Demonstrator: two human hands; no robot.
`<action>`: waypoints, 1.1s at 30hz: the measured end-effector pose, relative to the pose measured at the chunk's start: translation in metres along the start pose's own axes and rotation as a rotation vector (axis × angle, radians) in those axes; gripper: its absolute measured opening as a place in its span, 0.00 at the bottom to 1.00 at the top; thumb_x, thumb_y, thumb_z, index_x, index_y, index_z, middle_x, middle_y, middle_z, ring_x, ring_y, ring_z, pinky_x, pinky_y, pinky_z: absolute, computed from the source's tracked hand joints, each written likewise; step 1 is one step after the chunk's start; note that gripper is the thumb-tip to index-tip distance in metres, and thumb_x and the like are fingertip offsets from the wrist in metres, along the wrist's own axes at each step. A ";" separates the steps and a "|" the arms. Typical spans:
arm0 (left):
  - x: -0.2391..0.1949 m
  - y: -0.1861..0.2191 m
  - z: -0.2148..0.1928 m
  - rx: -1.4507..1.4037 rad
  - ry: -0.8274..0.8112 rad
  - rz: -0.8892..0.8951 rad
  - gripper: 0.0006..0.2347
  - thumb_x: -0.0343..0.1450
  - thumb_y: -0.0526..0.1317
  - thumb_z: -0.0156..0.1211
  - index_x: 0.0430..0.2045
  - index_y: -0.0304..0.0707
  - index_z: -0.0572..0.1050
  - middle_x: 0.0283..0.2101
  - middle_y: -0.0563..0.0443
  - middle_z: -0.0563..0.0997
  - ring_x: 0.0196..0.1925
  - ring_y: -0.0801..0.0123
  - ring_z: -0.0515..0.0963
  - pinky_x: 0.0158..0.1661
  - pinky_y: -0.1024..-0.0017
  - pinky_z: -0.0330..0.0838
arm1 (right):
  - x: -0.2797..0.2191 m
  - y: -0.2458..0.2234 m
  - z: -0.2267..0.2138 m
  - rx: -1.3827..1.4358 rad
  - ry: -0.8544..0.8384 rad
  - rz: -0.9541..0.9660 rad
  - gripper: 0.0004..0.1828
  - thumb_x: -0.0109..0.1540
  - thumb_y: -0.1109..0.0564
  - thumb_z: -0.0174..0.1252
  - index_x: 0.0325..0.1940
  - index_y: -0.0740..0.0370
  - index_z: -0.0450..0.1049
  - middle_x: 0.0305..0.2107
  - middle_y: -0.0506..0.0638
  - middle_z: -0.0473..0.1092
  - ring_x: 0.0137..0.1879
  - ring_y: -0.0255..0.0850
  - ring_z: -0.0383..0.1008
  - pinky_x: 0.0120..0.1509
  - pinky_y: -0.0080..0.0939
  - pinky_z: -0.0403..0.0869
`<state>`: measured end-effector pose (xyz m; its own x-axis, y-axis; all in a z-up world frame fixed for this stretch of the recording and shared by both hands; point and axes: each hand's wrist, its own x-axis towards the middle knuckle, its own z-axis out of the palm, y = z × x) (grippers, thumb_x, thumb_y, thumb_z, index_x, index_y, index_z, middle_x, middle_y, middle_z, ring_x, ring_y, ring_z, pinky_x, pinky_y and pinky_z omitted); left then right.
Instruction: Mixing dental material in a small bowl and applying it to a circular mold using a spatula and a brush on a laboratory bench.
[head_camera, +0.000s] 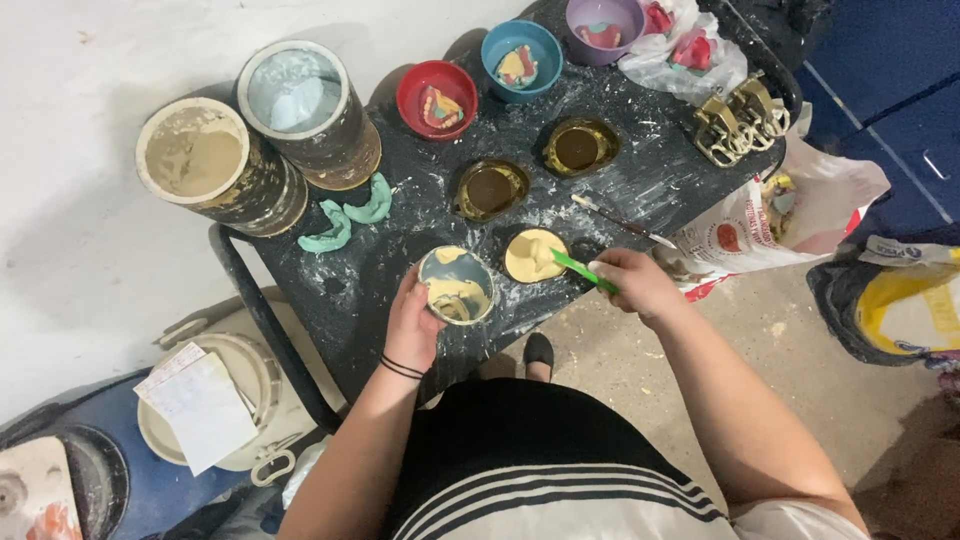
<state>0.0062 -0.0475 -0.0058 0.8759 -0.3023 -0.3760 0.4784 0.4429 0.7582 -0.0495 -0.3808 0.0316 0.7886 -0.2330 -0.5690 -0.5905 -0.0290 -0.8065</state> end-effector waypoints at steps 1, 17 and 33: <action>0.003 0.003 0.004 -0.001 0.003 0.001 0.35 0.69 0.57 0.61 0.69 0.40 0.60 0.54 0.40 0.77 0.54 0.57 0.81 0.52 0.55 0.83 | -0.003 -0.003 -0.002 -0.001 -0.002 0.000 0.14 0.64 0.56 0.55 0.46 0.71 0.74 0.16 0.53 0.60 0.18 0.30 0.55 0.18 0.26 0.49; 0.028 0.003 0.044 -0.182 -0.064 0.151 0.25 0.73 0.50 0.59 0.62 0.35 0.70 0.48 0.40 0.82 0.48 0.60 0.84 0.47 0.62 0.84 | -0.087 -0.109 0.044 -1.115 0.256 -0.291 0.17 0.63 0.39 0.62 0.46 0.50 0.82 0.35 0.53 0.82 0.47 0.54 0.83 0.52 0.52 0.78; 0.026 0.007 -0.003 -0.408 0.204 -0.030 0.27 0.69 0.60 0.61 0.56 0.40 0.77 0.52 0.41 0.83 0.53 0.53 0.83 0.55 0.52 0.78 | 0.013 0.017 0.059 -0.815 0.372 -1.420 0.11 0.62 0.61 0.63 0.41 0.44 0.85 0.42 0.45 0.74 0.45 0.45 0.78 0.50 0.45 0.78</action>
<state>0.0319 -0.0497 -0.0121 0.8362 -0.1652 -0.5229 0.4531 0.7451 0.4893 -0.0397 -0.3264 0.0009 0.7278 0.2207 0.6493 0.4826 -0.8375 -0.2563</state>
